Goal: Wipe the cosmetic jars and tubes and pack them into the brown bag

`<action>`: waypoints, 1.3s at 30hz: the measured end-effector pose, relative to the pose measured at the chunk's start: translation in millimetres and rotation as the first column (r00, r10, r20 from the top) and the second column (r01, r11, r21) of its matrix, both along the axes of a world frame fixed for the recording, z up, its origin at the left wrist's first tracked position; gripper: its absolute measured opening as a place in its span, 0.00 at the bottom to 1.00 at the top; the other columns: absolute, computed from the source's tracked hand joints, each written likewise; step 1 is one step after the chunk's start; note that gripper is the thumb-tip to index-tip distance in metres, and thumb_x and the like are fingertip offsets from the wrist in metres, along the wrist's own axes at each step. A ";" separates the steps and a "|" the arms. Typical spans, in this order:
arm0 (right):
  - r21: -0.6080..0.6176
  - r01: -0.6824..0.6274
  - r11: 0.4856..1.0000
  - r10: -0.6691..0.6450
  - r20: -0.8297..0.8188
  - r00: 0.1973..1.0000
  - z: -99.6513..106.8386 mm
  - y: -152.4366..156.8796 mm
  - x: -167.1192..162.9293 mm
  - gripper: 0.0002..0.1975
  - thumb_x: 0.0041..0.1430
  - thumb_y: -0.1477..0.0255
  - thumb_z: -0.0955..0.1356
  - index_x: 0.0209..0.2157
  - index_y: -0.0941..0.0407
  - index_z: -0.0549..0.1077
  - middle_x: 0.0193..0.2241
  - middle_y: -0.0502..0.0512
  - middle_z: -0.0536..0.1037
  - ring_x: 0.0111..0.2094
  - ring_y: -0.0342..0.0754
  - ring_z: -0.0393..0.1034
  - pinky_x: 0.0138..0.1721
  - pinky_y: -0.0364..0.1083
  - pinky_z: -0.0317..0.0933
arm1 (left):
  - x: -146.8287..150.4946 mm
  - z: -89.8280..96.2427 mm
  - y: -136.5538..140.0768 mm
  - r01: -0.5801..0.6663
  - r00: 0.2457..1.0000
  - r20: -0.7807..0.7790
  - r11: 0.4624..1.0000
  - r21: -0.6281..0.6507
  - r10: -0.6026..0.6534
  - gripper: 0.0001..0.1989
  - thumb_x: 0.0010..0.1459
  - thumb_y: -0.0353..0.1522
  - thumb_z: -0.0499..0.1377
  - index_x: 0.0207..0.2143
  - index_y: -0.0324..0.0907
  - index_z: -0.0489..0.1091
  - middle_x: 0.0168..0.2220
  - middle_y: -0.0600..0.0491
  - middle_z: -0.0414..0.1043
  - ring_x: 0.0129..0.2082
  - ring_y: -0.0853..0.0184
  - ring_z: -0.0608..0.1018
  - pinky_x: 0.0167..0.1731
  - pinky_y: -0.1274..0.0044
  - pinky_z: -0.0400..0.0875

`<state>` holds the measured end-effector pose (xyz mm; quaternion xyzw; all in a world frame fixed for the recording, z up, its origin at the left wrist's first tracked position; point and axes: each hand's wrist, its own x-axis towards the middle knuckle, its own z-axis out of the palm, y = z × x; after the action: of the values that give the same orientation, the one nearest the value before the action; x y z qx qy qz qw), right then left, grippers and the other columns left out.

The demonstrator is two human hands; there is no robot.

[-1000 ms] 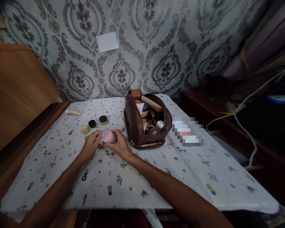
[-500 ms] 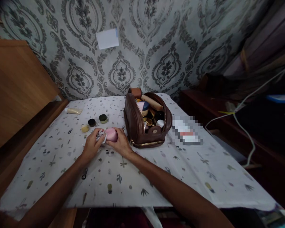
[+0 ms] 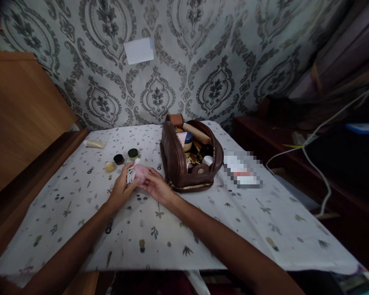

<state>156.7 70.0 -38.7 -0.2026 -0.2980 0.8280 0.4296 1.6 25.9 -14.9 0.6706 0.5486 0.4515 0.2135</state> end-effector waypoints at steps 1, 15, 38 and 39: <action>-0.022 -0.023 0.999 0.023 0.005 1.000 0.4 0.4 0.9 0.16 0.49 0.66 0.77 0.37 0.52 0.72 0.38 0.48 0.78 0.38 0.45 0.73 0.45 0.47 0.70 | 0.3 -1.0 -0.2 0.010 1.000 0.011 1.000 -0.006 -0.010 0.29 0.61 0.43 0.58 0.62 0.41 0.59 0.59 0.42 0.68 0.57 0.55 0.72 0.57 0.65 0.64; 0.018 -0.125 0.992 0.125 0.014 0.992 4.0 1.7 4.9 0.27 0.44 0.62 0.80 0.48 0.51 0.75 0.40 0.47 0.79 0.36 0.40 0.72 0.38 0.39 0.66 | 2.8 0.6 -4.0 -0.036 0.999 0.035 0.999 0.016 0.035 0.25 0.63 0.42 0.56 0.59 0.41 0.62 0.57 0.43 0.71 0.55 0.57 0.74 0.56 0.67 0.66; 0.153 -0.331 0.931 0.293 0.225 0.929 0.2 -6.6 -1.1 0.29 0.46 0.53 0.78 0.39 0.54 0.64 0.29 0.53 0.82 0.30 0.47 0.80 0.32 0.41 0.70 | -10.1 13.7 16.8 -0.104 0.327 0.942 0.994 -0.036 0.068 0.16 0.62 0.46 0.59 0.33 0.43 0.70 0.29 0.56 0.72 0.33 0.72 0.76 0.51 0.70 0.73; 0.160 -0.332 0.930 0.291 0.233 0.928 -0.2 -6.6 -1.3 0.29 0.46 0.53 0.78 0.39 0.54 0.64 0.29 0.52 0.82 0.30 0.47 0.80 0.31 0.41 0.70 | -10.7 15.9 15.6 -0.103 0.315 0.947 0.994 -0.035 0.066 0.17 0.63 0.47 0.57 0.33 0.43 0.71 0.30 0.55 0.73 0.34 0.71 0.76 0.52 0.69 0.74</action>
<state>155.4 63.4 -38.9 -0.1936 -0.4494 0.8269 0.2770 -9.1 41.5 1.0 0.2553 0.3483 0.7768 0.4584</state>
